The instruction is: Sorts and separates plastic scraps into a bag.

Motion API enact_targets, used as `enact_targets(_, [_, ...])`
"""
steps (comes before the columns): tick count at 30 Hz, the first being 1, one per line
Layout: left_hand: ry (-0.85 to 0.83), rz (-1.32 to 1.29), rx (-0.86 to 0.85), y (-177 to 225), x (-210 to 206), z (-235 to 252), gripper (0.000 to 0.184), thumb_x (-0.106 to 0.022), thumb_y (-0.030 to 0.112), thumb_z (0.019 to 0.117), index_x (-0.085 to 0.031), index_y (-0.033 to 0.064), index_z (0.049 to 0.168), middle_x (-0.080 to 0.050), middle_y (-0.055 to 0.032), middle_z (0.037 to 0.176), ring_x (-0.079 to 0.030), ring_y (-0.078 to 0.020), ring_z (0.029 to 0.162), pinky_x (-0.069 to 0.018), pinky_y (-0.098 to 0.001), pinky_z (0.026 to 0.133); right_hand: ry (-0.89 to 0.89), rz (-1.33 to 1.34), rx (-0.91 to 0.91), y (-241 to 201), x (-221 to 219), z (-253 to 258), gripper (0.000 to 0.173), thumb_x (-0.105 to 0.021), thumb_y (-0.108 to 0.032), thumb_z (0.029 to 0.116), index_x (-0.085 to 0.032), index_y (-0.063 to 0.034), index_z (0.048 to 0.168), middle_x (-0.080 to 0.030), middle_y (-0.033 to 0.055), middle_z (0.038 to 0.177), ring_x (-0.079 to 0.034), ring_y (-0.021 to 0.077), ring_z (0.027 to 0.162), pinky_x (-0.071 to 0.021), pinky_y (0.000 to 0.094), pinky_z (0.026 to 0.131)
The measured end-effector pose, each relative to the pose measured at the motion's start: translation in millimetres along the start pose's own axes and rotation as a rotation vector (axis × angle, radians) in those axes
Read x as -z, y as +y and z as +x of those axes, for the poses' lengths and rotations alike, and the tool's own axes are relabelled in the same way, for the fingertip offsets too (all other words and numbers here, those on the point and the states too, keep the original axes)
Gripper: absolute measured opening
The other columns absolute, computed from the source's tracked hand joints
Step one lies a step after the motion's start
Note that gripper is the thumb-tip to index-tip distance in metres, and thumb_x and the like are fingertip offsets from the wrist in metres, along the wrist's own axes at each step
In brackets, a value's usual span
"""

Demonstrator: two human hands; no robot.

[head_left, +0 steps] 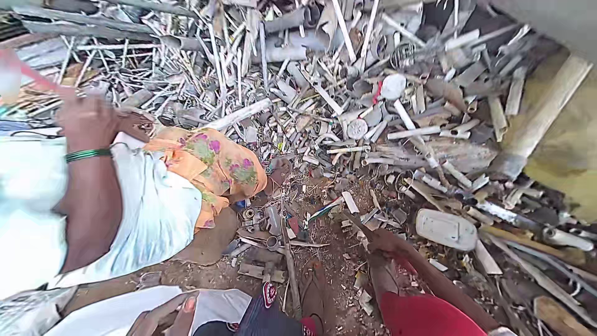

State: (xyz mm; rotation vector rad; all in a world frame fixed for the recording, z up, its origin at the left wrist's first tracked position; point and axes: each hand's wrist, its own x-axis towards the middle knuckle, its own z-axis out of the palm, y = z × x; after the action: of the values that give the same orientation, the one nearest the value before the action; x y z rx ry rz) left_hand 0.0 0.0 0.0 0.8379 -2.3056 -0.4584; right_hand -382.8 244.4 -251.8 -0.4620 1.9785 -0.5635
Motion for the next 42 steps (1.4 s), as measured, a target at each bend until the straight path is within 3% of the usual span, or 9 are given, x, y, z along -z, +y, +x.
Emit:
enact_targets(4, [-0.116, -0.157, -0.015, 9, 16, -8, 0.034, -0.061, 0.025, 0.1007, -0.069, -0.0042, 0.117, -0.065, -0.0244, 0.119, -0.068, -0.0201, 0.099, -0.0594, -0.0324, 0.083, -0.122, 0.658, 0.288, -21, 37, -94, 0.027, -0.068, -0.01, 0.0888, -0.056, -0.0117, 0.113, -0.058, -0.0017, 0.063, -0.046, 0.005, 0.041, -0.0414, 0.0201, 0.039])
enact_targets(10, [0.035, 0.159, -0.007, 56, 31, -27, 0.039, -0.061, 0.044, 0.0945, -0.076, 0.0143, 0.114, -0.057, -0.0214, 0.144, -0.054, -0.0528, 0.126, -0.0418, -0.0748, 0.091, -0.46, 0.599, 0.868, -162, 72, -231, 0.02, -0.08, -0.02, 0.0793, -0.072, -0.0258, 0.097, -0.07, -0.0044, 0.07, -0.057, 0.0007, 0.044, -0.0469, 0.0171, 0.038])
enact_targets(15, [0.141, -0.607, -0.184, 111, 38, -23, 0.053, -0.052, 0.042, 0.1053, -0.056, 0.0018, 0.14, -0.062, -0.0099, 0.138, -0.063, -0.0146, 0.122, -0.0566, -0.0352, 0.098, -0.631, 0.296, 1.018, -282, 27, -289, 0.026, -0.081, -0.022, 0.0822, -0.071, -0.0257, 0.106, -0.071, -0.0066, 0.078, -0.055, -0.0012, 0.047, -0.0462, 0.016, 0.04])
enact_targets(18, [-0.011, -1.286, 0.038, 107, 26, -10, 0.065, -0.058, 0.034, 0.1016, -0.034, 0.0026, 0.153, -0.055, -0.0087, 0.141, -0.06, -0.0136, 0.122, -0.0544, -0.0335, 0.101, -0.421, 0.134, 0.941, -328, -18, -311, 0.04, -0.076, -0.017, 0.0817, -0.059, -0.02, 0.118, -0.067, -0.0054, 0.075, -0.05, 0.0019, 0.041, -0.0441, 0.018, 0.036])
enact_targets(21, [-0.031, -1.65, 0.427, 84, 29, -7, 0.042, -0.049, 0.028, 0.1059, -0.043, 0.009, 0.142, -0.067, -0.0085, 0.117, -0.069, -0.0189, 0.104, -0.0588, -0.0385, 0.089, -0.335, 0.018, 0.931, -341, -42, -306, 0.051, -0.072, -0.023, 0.0805, -0.052, -0.0189, 0.127, -0.064, -0.0051, 0.081, -0.048, 0.0038, 0.041, -0.0443, 0.0206, 0.035])
enact_targets(30, [0.218, -1.638, 0.79, 74, 29, -6, 0.03, -0.038, 0.031, 0.1119, -0.057, 0.0084, 0.115, -0.06, -0.0006, 0.084, -0.06, -0.0079, 0.069, -0.0526, -0.0233, 0.063, -0.768, 0.117, 1.414, -368, -65, -326, 0.015, -0.071, -0.031, 0.0946, -0.071, -0.0264, 0.109, -0.068, -0.0138, 0.089, -0.059, -0.0064, 0.061, -0.0498, 0.012, 0.05])
enact_targets(34, [0.346, -1.604, 0.753, 84, 32, -13, 0.018, -0.036, 0.002, 0.1073, -0.053, 0.0064, 0.104, -0.055, 0.0044, 0.077, -0.054, 0.0002, 0.063, -0.0494, -0.0166, 0.061, -0.621, 0.039, 1.572, -412, -130, -374, 0.012, -0.071, -0.027, 0.0936, -0.062, -0.0223, 0.1, -0.059, -0.0149, 0.072, -0.051, -0.0064, 0.046, -0.0454, 0.014, 0.037])
enact_targets(39, [0.352, -1.831, 0.852, 69, 30, -4, 0.044, -0.023, 0.034, 0.1139, -0.053, 0.0117, 0.091, -0.056, 0.0013, 0.061, -0.053, -0.004, 0.046, -0.0445, -0.017, 0.043, -0.395, 0.009, 1.461, -467, -223, -387, 0.017, -0.074, -0.017, 0.0902, -0.065, -0.0067, 0.101, -0.063, 0.001, 0.072, -0.055, 0.0076, 0.042, -0.051, 0.022, 0.038])
enact_targets(42, [0.301, -1.718, 0.784, 66, 36, -8, 0.029, -0.03, 0.024, 0.1134, -0.055, 0.0097, 0.11, -0.06, 0.0005, 0.085, -0.061, -0.0056, 0.071, -0.0532, -0.0215, 0.064, -0.247, 0.009, 1.423, -473, -230, -369, 0.023, -0.077, -0.018, 0.0891, -0.066, -0.0067, 0.107, -0.064, 0.0014, 0.074, -0.053, 0.0074, 0.043, -0.0494, 0.0222, 0.04])
